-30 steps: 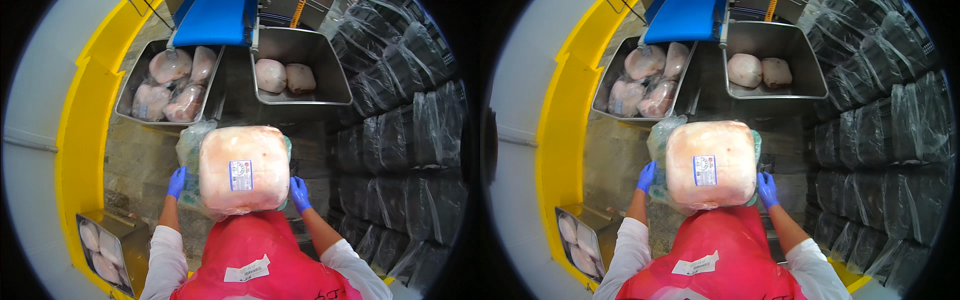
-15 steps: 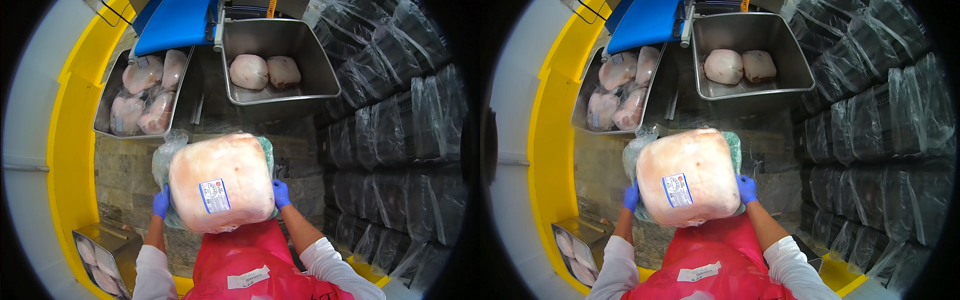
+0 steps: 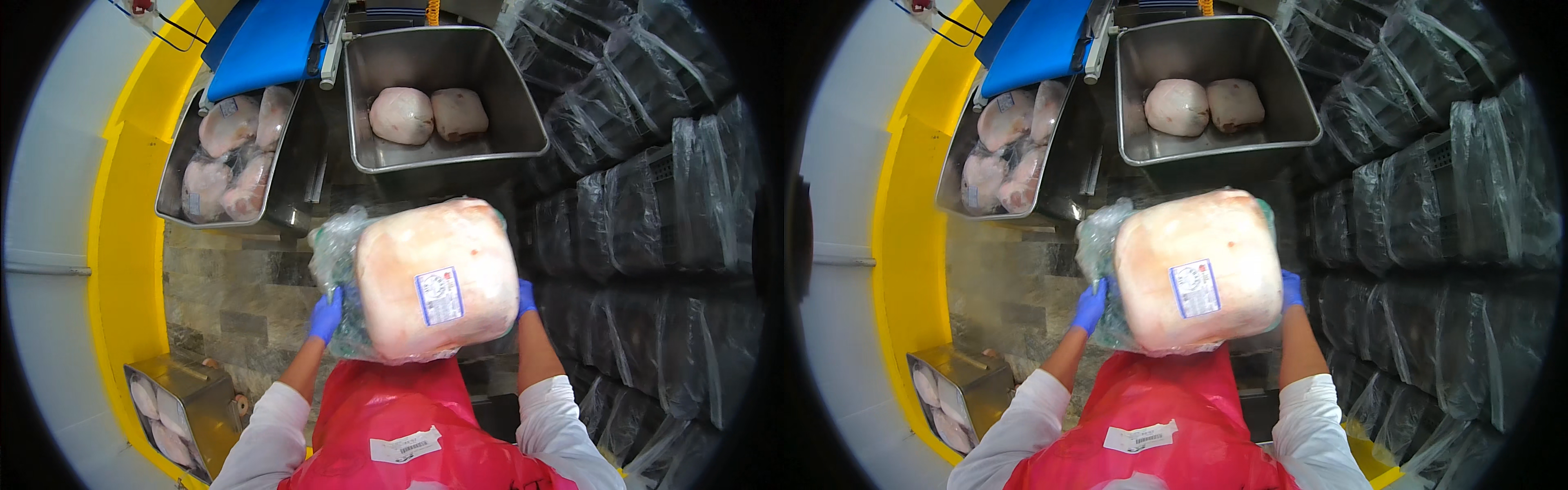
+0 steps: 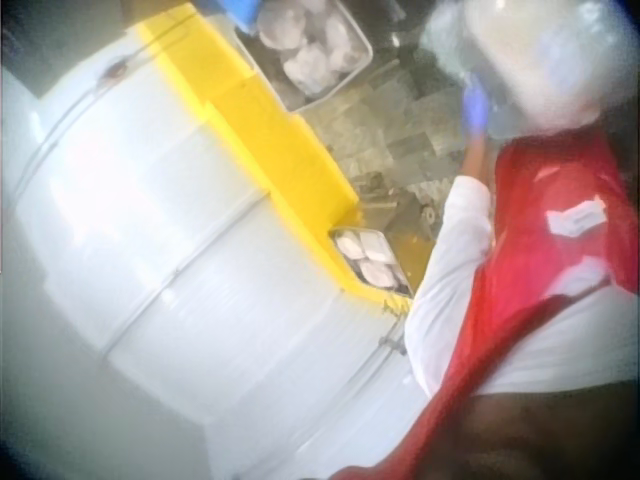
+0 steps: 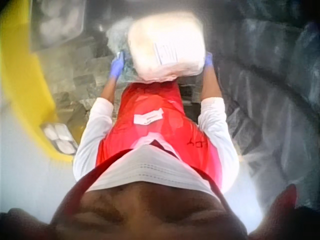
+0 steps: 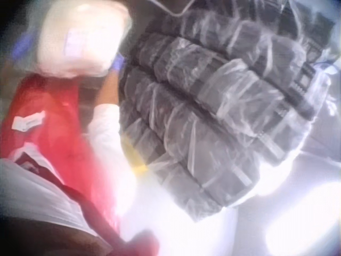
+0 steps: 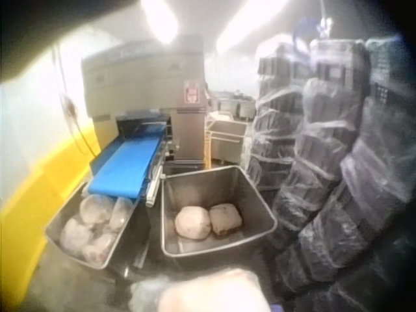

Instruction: The person removes a large piece of meat from a metal bin, places it on a green cutting board, and uses a knife to trim fat and connective tissue. The trimmed meat is then placed into a second metal bin. The person repeats this process with additional pieces of meat.

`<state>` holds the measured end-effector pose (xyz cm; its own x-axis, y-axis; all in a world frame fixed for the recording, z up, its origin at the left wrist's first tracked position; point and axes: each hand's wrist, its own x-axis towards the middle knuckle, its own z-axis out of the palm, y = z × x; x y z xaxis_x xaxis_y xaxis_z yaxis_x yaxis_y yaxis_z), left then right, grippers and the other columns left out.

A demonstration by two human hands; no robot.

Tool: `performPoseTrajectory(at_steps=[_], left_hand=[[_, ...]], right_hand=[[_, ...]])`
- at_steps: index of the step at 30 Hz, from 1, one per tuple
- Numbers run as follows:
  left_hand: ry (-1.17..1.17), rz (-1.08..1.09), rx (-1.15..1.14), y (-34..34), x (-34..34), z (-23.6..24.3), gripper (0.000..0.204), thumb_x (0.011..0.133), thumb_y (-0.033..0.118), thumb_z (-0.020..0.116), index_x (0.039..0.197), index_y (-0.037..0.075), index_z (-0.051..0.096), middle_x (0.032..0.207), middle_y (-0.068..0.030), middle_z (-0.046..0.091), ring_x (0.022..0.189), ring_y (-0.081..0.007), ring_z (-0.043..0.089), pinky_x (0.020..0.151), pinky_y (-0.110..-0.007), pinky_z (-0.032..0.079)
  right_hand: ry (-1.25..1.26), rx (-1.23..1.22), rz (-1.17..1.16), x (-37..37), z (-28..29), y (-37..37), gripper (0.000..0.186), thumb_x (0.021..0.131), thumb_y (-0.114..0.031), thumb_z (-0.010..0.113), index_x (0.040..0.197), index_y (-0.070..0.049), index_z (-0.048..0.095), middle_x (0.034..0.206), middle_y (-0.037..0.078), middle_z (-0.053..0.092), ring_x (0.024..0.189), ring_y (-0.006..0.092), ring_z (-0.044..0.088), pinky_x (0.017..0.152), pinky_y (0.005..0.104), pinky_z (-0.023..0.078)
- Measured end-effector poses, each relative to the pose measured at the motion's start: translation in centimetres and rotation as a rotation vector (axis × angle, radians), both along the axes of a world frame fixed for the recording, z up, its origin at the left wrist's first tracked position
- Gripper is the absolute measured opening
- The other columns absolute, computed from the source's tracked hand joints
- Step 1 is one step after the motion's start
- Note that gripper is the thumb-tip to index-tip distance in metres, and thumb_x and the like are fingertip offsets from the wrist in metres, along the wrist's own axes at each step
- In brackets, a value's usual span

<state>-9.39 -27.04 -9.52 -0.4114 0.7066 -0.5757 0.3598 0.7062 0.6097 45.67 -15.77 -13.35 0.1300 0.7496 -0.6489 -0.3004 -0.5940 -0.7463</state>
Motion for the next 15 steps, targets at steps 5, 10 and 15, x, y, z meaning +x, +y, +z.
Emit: performPoseTrajectory(at_steps=[5, 10, 15], left_hand=[[0.11, -0.153, -0.002, 7.2, 4.9, 1.1, 0.072, 0.104, 0.064, 0.044, 0.129, 0.001, 0.069, 0.127, -0.034, 0.067, 0.122, -0.0516, 0.062, 0.105, -0.055, 0.048], [0.392, -0.298, 0.016, 10.3, 8.3, 3.1, 0.062, 0.108, 0.055, 0.04, 0.119, 0.002, 0.072, 0.114, -0.0308, 0.072, 0.105, -0.05, 0.069, 0.093, -0.057, 0.053], [0.64, -0.475, 0.154, 10.6, 7.7, 4.9, 0.051, 0.11, 0.041, 0.039, 0.105, 0.006, 0.076, 0.104, -0.0231, 0.075, 0.091, -0.0451, 0.073, 0.078, -0.057, 0.057]], right_hand=[[-0.073, 0.057, 0.045, 6.4, -1.8, 2.9, 0.028, 0.104, -0.012, 0.054, 0.099, 0.0, 0.079, 0.096, 0.012, 0.078, 0.08, 0.0212, 0.073, 0.069, 0.0404, 0.059], [-0.262, 0.032, 0.09, 9.2, -2.2, 6.1, 0.032, 0.105, -0.02, 0.056, 0.1, 0.003, 0.077, 0.099, 0.014, 0.078, 0.082, 0.0218, 0.072, 0.073, 0.0394, 0.057], [-0.585, 0.238, 0.102, 8.5, 2.8, 6.8, 0.041, 0.107, -0.032, 0.062, 0.115, 0.006, 0.075, 0.102, 0.014, 0.079, 0.093, 0.0201, 0.07, 0.087, 0.036, 0.055]])
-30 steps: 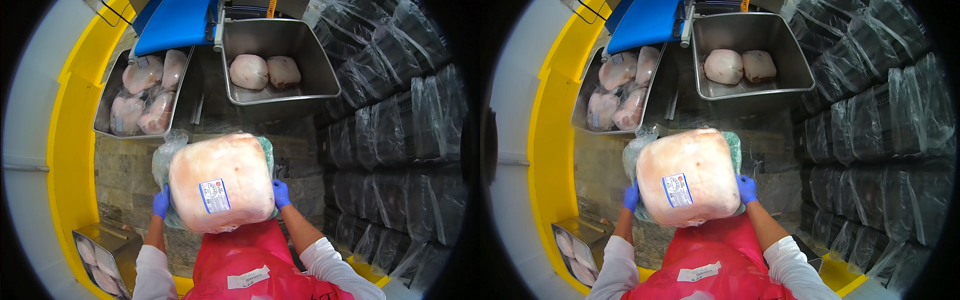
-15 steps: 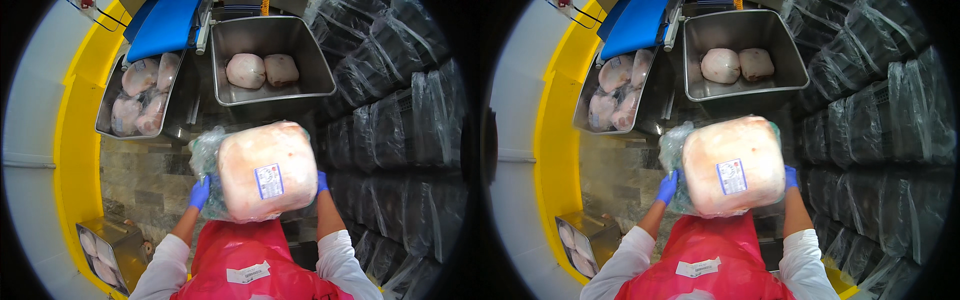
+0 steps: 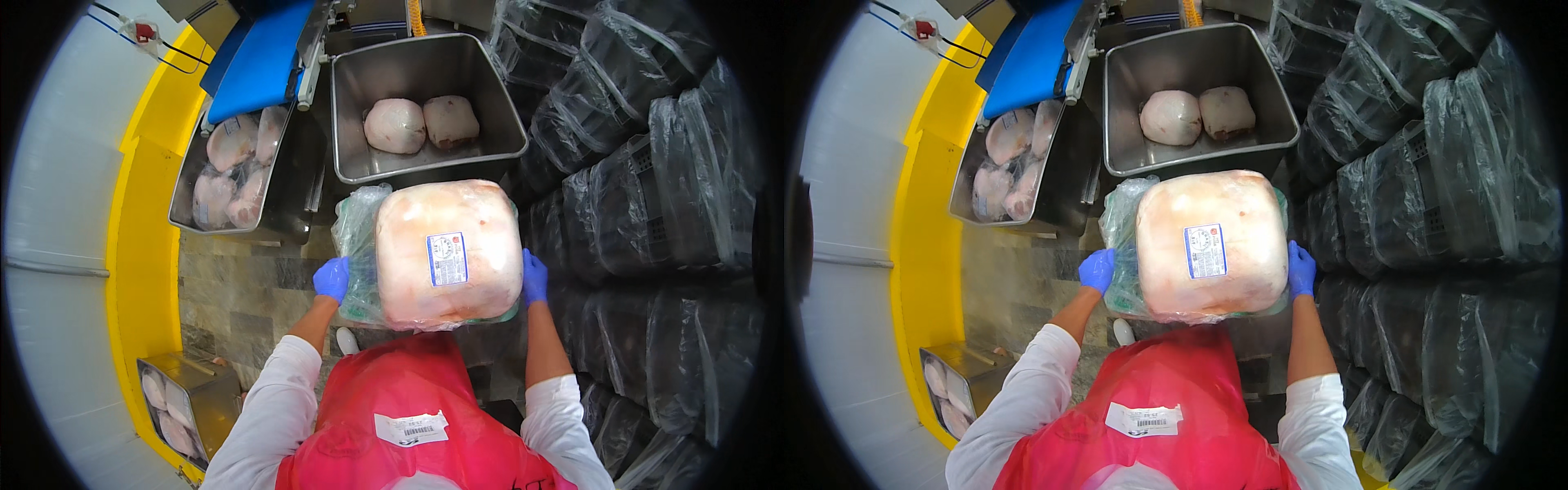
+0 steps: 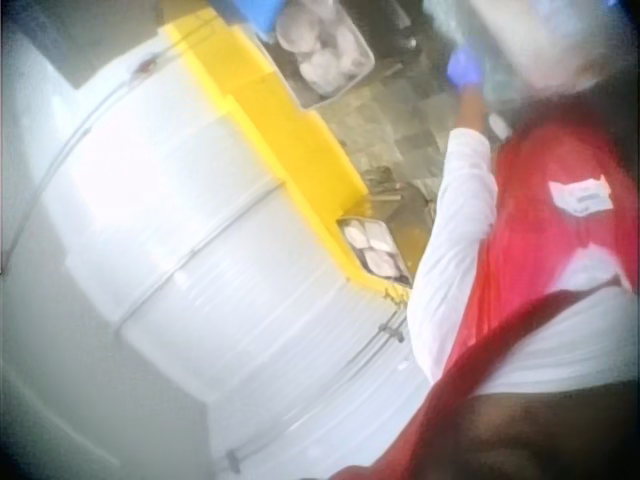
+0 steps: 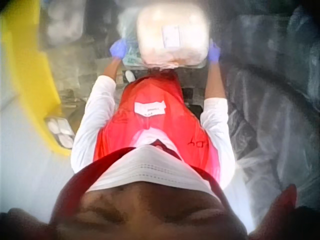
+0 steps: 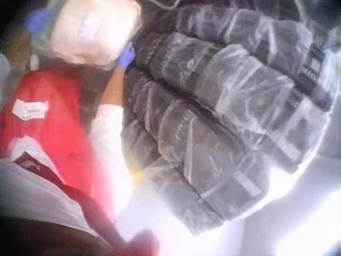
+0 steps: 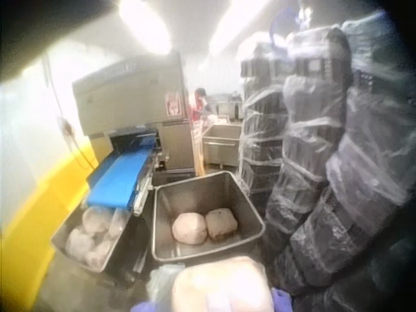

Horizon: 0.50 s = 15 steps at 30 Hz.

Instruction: The person removes a large piece of meat from a metal bin, places it on a green cutting board, and uses a knife to trim fat and connective tissue. The trimmed meat is then placed into a second metal bin. The person repeats this process with additional pieces of meat.

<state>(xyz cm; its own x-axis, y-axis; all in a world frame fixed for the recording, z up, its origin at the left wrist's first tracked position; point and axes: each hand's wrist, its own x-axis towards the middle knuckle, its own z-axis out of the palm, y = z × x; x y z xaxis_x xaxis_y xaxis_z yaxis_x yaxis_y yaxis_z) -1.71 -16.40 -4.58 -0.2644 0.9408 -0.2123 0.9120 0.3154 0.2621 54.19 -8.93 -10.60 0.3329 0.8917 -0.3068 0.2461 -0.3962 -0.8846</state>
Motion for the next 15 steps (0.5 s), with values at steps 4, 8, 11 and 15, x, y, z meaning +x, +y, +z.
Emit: performPoseTrajectory(at_steps=[4, 8, 11, 15], left_hand=[[0.217, 0.007, 0.018, -3.7, -5.5, 2.8, 0.047, 0.108, 0.036, 0.042, 0.095, 0.007, 0.077, 0.101, -0.0237, 0.075, 0.088, -0.0439, 0.073, 0.076, -0.059, 0.057], [0.284, 0.165, -0.051, -5.3, -9.7, 5.6, 0.04, 0.107, 0.033, 0.048, 0.1, 0.005, 0.075, 0.104, -0.027, 0.073, 0.083, -0.0413, 0.074, 0.075, -0.056, 0.056], [-0.243, 0.335, 0.193, -4.4, -8.4, 8.0, 0.04, 0.109, 0.039, 0.05, 0.108, 0.007, 0.073, 0.106, -0.0218, 0.077, 0.087, -0.0356, 0.075, 0.077, -0.053, 0.057], [-1.501, 0.689, 0.177, -0.9, -2.5, 8.9, 0.04, 0.111, 0.046, 0.049, 0.12, 0.013, 0.069, 0.111, -0.0104, 0.076, 0.101, -0.0288, 0.072, 0.083, -0.05, 0.057]], right_hand=[[-0.072, 0.201, 0.025, -6.5, 12.8, -2.2, 0.048, 0.099, -0.029, 0.075, 0.134, 0.004, 0.067, 0.125, 0.02, 0.072, 0.109, 0.0223, 0.067, 0.097, 0.0377, 0.052], [-0.327, 0.456, 0.258, -8.3, 14.6, -3.3, 0.078, 0.087, -0.036, 0.084, 0.152, -0.005, 0.054, 0.148, 0.026, 0.055, 0.132, 0.041, 0.056, 0.112, 0.0475, 0.045], [-0.706, 0.494, 0.422, -13.7, 19.0, -4.0, 0.095, 0.081, -0.055, 0.082, 0.158, -0.012, 0.048, 0.161, 0.026, 0.042, 0.148, 0.0483, 0.038, 0.121, 0.0602, 0.029], [-0.884, 0.494, 0.623, -18.3, 20.2, -3.3, 0.073, 0.089, -0.051, 0.075, 0.153, -0.021, 0.056, 0.165, 0.022, 0.039, 0.153, 0.0503, 0.031, 0.122, 0.0673, 0.019]])
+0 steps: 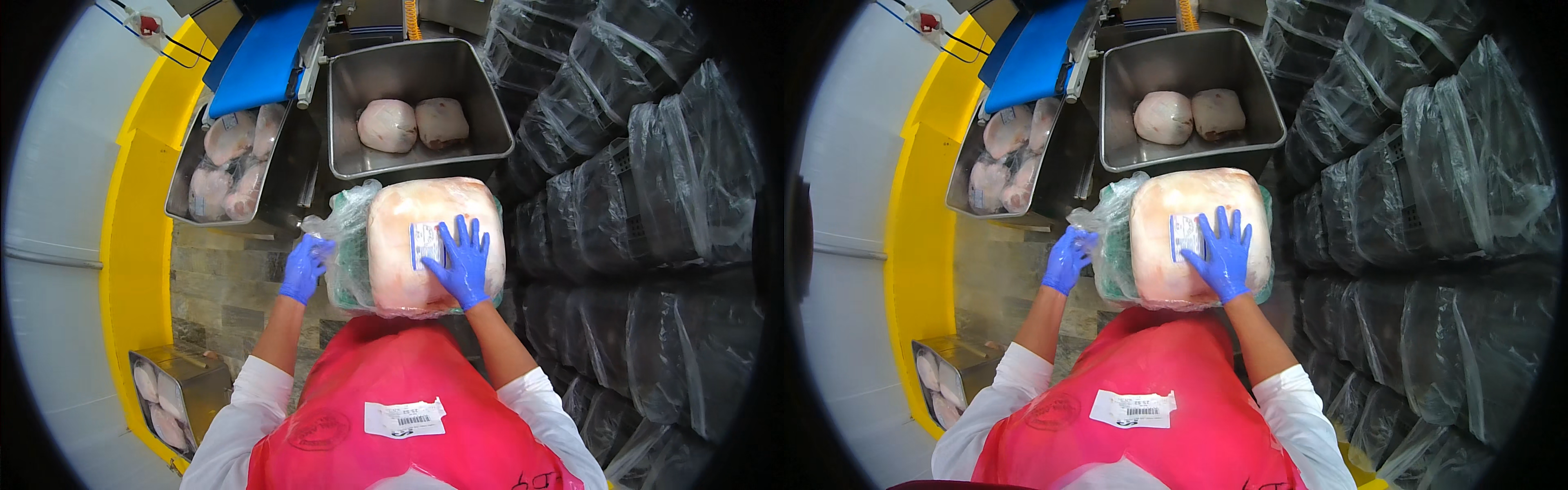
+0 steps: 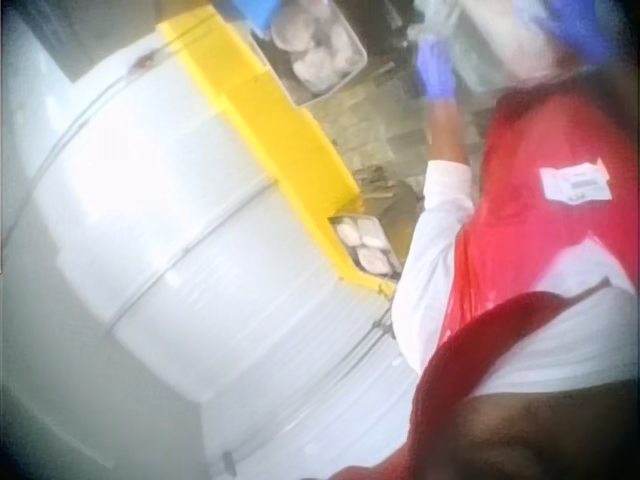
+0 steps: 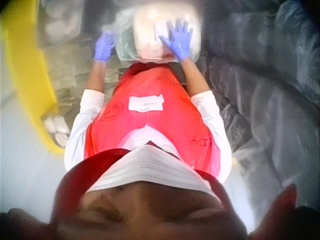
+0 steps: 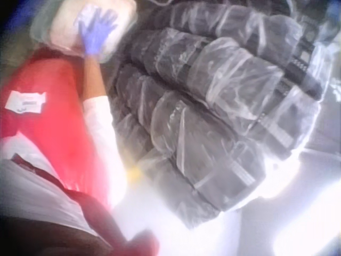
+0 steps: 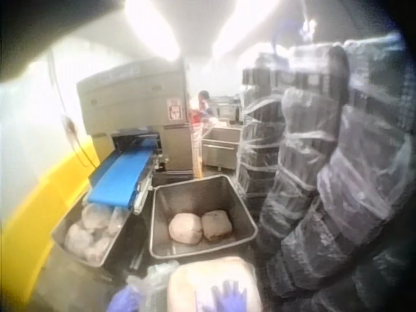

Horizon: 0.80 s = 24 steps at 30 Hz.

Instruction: The person removes a large piece of meat from a metal bin, places it on a green cutting board, and uses a knife to trim fat and connective tissue. The trimmed meat is then placed into a second metal bin. The person repeats this process with additional pieces of meat.

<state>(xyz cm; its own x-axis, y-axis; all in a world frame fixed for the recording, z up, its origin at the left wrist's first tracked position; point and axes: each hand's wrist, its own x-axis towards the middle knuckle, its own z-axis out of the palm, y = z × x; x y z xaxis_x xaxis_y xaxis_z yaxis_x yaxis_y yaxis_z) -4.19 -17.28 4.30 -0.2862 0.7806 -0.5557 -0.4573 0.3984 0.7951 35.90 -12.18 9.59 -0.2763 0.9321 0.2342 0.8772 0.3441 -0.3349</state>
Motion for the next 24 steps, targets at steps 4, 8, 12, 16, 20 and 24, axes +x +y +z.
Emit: performPoseTrajectory(at_steps=[4, 8, 12, 16, 20, 24], left_hand=[[-0.436, -0.021, -0.007, 0.5, 0.0, -3.6, 0.037, 0.113, 0.043, 0.048, 0.127, 0.014, 0.067, 0.115, -0.0089, 0.074, 0.108, -0.0282, 0.07, 0.09, -0.052, 0.058], [-0.032, -0.493, 0.105, -1.5, -1.0, -5.2, 0.029, 0.11, 0.026, 0.052, 0.124, 0.006, 0.068, 0.115, -0.011, 0.074, 0.103, -0.0268, 0.071, 0.093, -0.046, 0.061], [-0.347, -0.671, 0.007, -2.6, -3.3, -12.9, 0.025, 0.1, 0.012, 0.065, 0.123, 0.005, 0.071, 0.115, -0.01, 0.075, 0.101, -0.0193, 0.071, 0.089, -0.036, 0.059], [-0.547, -0.677, -0.194, -1.7, -2.8, -7.6, 0.041, 0.104, 0.021, 0.066, 0.14, 0.003, 0.06, 0.126, -0.0079, 0.071, 0.109, -0.0178, 0.07, 0.091, -0.035, 0.06], [-0.323, -0.708, -0.151, 0.0, -1.3, -6.7, 0.044, 0.108, 0.032, 0.06, 0.145, 0.008, 0.054, 0.129, -0.0038, 0.069, 0.103, -0.0165, 0.07, 0.088, -0.035, 0.06], [-0.526, -0.541, -0.083, 1.1, 2.1, -8.1, 0.04, 0.108, 0.035, 0.058, 0.137, 0.008, 0.061, 0.12, -0.0024, 0.072, 0.098, -0.0147, 0.07, 0.084, -0.032, 0.059]], right_hand=[[0.135, 0.028, 0.098, 0.0, -2.2, 0.4, 0.047, 0.093, -0.021, 0.073, 0.139, -0.022, 0.069, 0.156, 0.019, 0.052, 0.149, 0.0498, 0.038, 0.122, 0.064, 0.025], [0.135, -0.077, 0.019, -3.1, 1.2, -0.1, 0.034, 0.088, -0.011, 0.071, 0.122, -0.016, 0.076, 0.121, 0.016, 0.069, 0.112, 0.041, 0.064, 0.096, 0.0531, 0.05], [0.298, -0.214, 0.061, -11.3, 2.3, -0.5, 0.025, 0.088, -0.013, 0.071, 0.112, -0.013, 0.077, 0.087, 0.013, 0.065, 0.085, 0.0355, 0.065, 0.074, 0.0461, 0.054], [-0.282, -0.113, 0.318, -19.4, 1.4, 0.0, 0.016, 0.089, -0.015, 0.064, 0.101, -0.013, 0.074, 0.085, 0.01, 0.067, 0.086, 0.0308, 0.064, 0.078, 0.0476, 0.046], [-0.523, -0.106, 0.413, -22.4, -1.8, 0.4, 0.009, 0.088, -0.015, 0.062, 0.088, -0.01, 0.069, 0.085, 0.01, 0.067, 0.091, 0.0305, 0.063, 0.082, 0.0477, 0.045], [-0.554, -0.139, 0.415, -23.4, -1.7, 1.1, 0.015, 0.091, -0.019, 0.061, 0.087, -0.011, 0.073, 0.087, 0.01, 0.07, 0.097, 0.0297, 0.062, 0.091, 0.0468, 0.043]])
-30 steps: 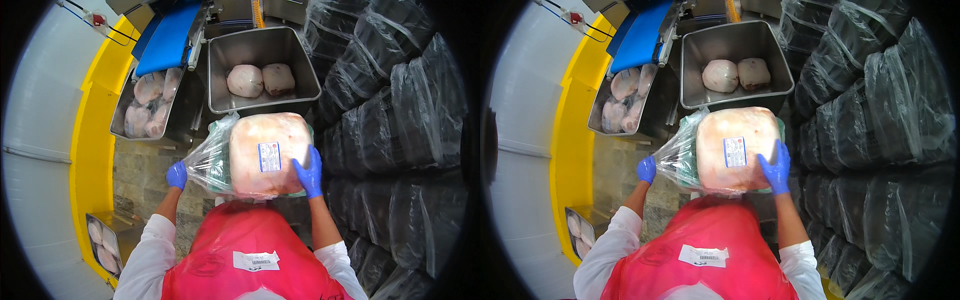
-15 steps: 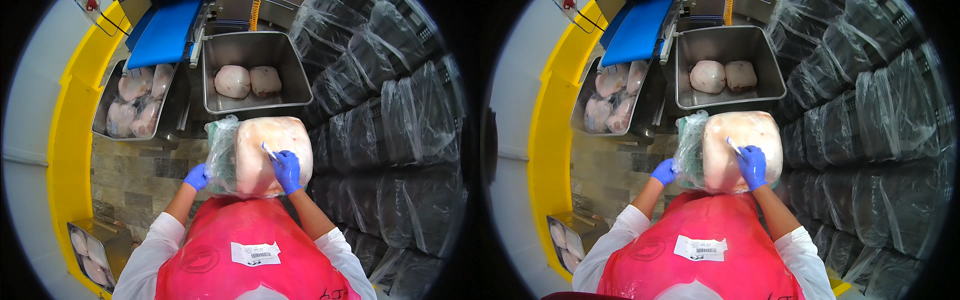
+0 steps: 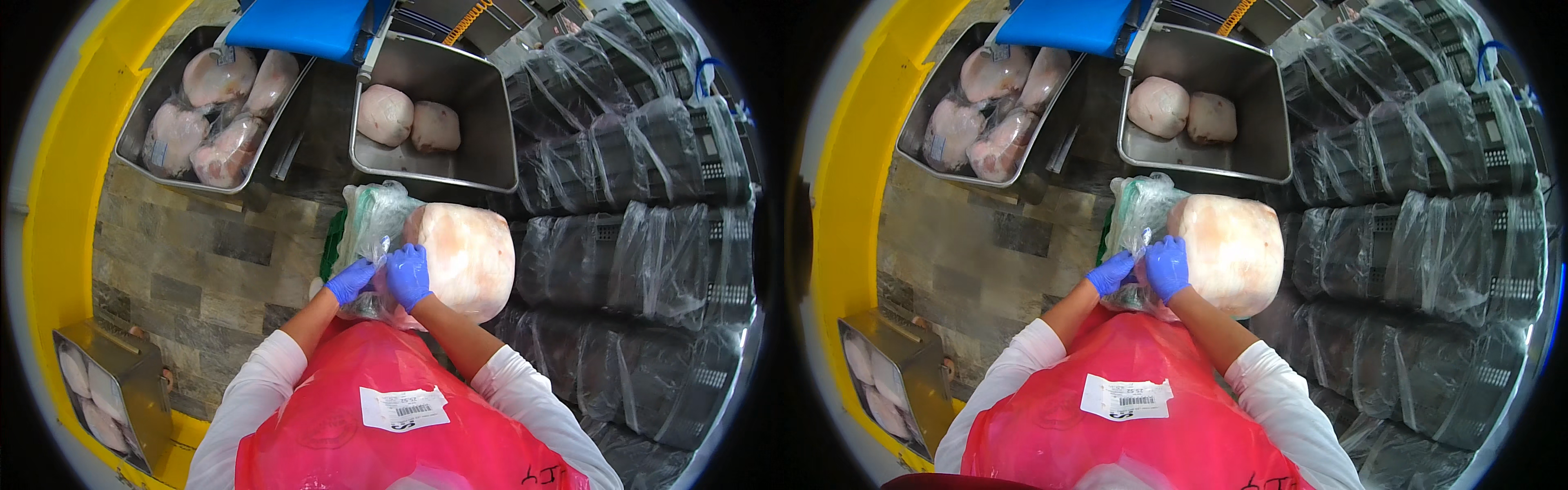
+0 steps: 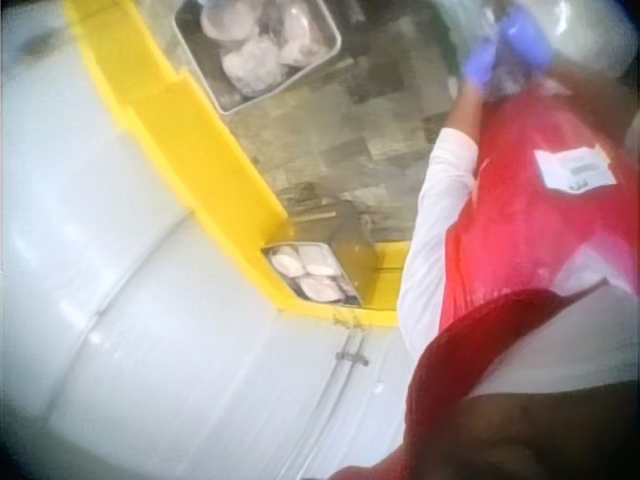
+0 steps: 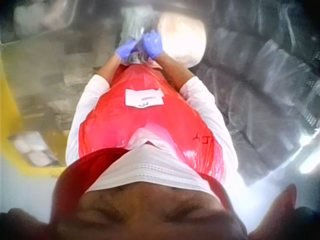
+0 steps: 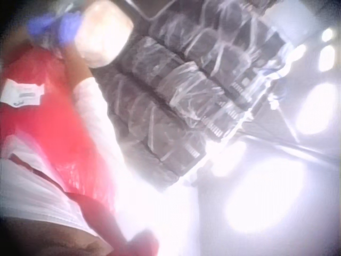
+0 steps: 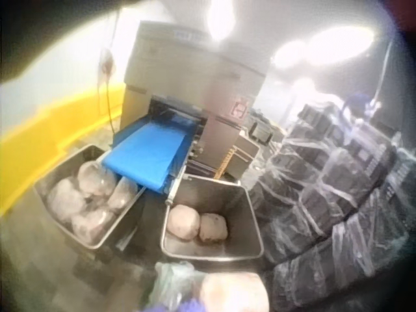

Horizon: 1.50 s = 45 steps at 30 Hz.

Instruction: The person removes a large piece of meat from a metal bin, places it on a green cutting board, and uses a knife to trim fat and connective tissue. The trimmed meat is then placed into a second metal bin. The person repeats this process with additional pieces of meat.

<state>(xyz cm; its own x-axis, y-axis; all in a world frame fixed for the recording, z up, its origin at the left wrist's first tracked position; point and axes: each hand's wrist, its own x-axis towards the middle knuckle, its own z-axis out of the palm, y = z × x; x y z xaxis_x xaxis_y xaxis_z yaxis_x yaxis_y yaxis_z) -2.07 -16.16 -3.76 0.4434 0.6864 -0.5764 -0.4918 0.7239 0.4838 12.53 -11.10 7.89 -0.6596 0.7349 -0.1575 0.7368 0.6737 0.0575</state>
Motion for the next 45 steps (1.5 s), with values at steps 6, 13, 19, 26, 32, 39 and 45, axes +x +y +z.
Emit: performPoseTrajectory(at_steps=[6, 13, 19, 26, 32, 39, 45], left_hand=[[-0.001, 0.329, -0.056, 1.2, 4.6, -2.4, 0.032, 0.104, 0.03, 0.06, 0.123, 0.007, 0.071, 0.104, -0.004, 0.074, 0.089, -0.0161, 0.07, 0.075, -0.033, 0.056], [0.697, 0.454, -0.057, 3.8, 7.1, -5.9, 0.031, 0.104, 0.026, 0.061, 0.109, -0.002, 0.074, 0.089, -0.009, 0.073, 0.075, -0.0217, 0.069, 0.067, -0.038, 0.054], [0.621, 0.435, -0.135, 4.6, 8.9, -1.3, 0.033, 0.104, 0.026, 0.059, 0.107, -0.005, 0.071, 0.089, -0.0151, 0.072, 0.074, -0.0211, 0.068, 0.064, -0.039, 0.053], [0.274, 0.633, -0.188, 4.1, 9.8, -8.2, 0.024, 0.108, 0.019, 0.05, 0.107, 0.004, 0.069, 0.099, -0.0081, 0.07, 0.087, -0.0204, 0.065, 0.079, -0.041, 0.055], [-0.048, 0.477, -0.211, 4.5, 8.1, -3.8, 0.05, 0.112, 0.034, 0.036, 0.144, 0.002, 0.059, 0.142, -0.0178, 0.065, 0.126, -0.0329, 0.064, 0.112, -0.045, 0.049], [0.02, 0.361, -0.189, 5.4, 8.5, -1.2, 0.049, 0.113, 0.031, 0.038, 0.147, 0.0, 0.055, 0.146, -0.0186, 0.063, 0.13, -0.0334, 0.062, 0.115, -0.045, 0.047], [0.094, 0.31, -0.231, 3.5, 8.2, 0.3, 0.044, 0.112, 0.023, 0.042, 0.147, 0.0, 0.056, 0.146, -0.0185, 0.063, 0.127, -0.0314, 0.064, 0.113, -0.044, 0.049]], right_hand=[[-0.082, 0.04, 0.111, 0.4, -1.1, -0.1, 0.027, 0.088, -0.028, 0.066, 0.097, -0.005, 0.078, 0.102, 0.018, 0.072, 0.122, 0.0413, 0.058, 0.117, 0.0638, 0.03], [0.266, -0.006, -0.078, 4.0, 2.9, 1.2, 0.065, 0.081, -0.038, 0.079, 0.136, -0.007, 0.064, 0.142, 0.021, 0.058, 0.142, 0.0467, 0.043, 0.121, 0.0667, 0.024], [0.512, 0.291, -0.695, 24.7, -0.1, 4.0, 0.087, 0.088, -0.049, 0.08, 0.146, 0.008, 0.05, 0.146, 0.035, 0.053, 0.137, 0.0506, 0.049, 0.117, 0.0529, 0.039], [0.682, -0.098, -1.222, 27.4, 0.0, 4.3, 0.091, 0.092, -0.062, 0.07, 0.151, 0.004, 0.048, 0.148, 0.031, 0.055, 0.136, 0.0452, 0.055, 0.114, 0.0475, 0.043], [0.69, -0.142, -1.227, 27.8, 0.1, 4.0, 0.096, 0.085, -0.065, 0.075, 0.15, 0.0, 0.049, 0.14, 0.031, 0.06, 0.128, 0.0478, 0.059, 0.107, 0.0528, 0.049], [0.774, -0.27, -1.246, 29.8, 0.5, 4.6, 0.097, 0.081, -0.066, 0.078, 0.148, -0.002, 0.05, 0.137, 0.03, 0.063, 0.122, 0.0476, 0.063, 0.103, 0.0524, 0.051], [1.076, -0.42, -1.208, 34.0, -3.5, 4.7, 0.083, 0.087, -0.056, 0.08, 0.142, 0.002, 0.057, 0.133, 0.027, 0.067, 0.12, 0.0395, 0.067, 0.103, 0.047, 0.052]])
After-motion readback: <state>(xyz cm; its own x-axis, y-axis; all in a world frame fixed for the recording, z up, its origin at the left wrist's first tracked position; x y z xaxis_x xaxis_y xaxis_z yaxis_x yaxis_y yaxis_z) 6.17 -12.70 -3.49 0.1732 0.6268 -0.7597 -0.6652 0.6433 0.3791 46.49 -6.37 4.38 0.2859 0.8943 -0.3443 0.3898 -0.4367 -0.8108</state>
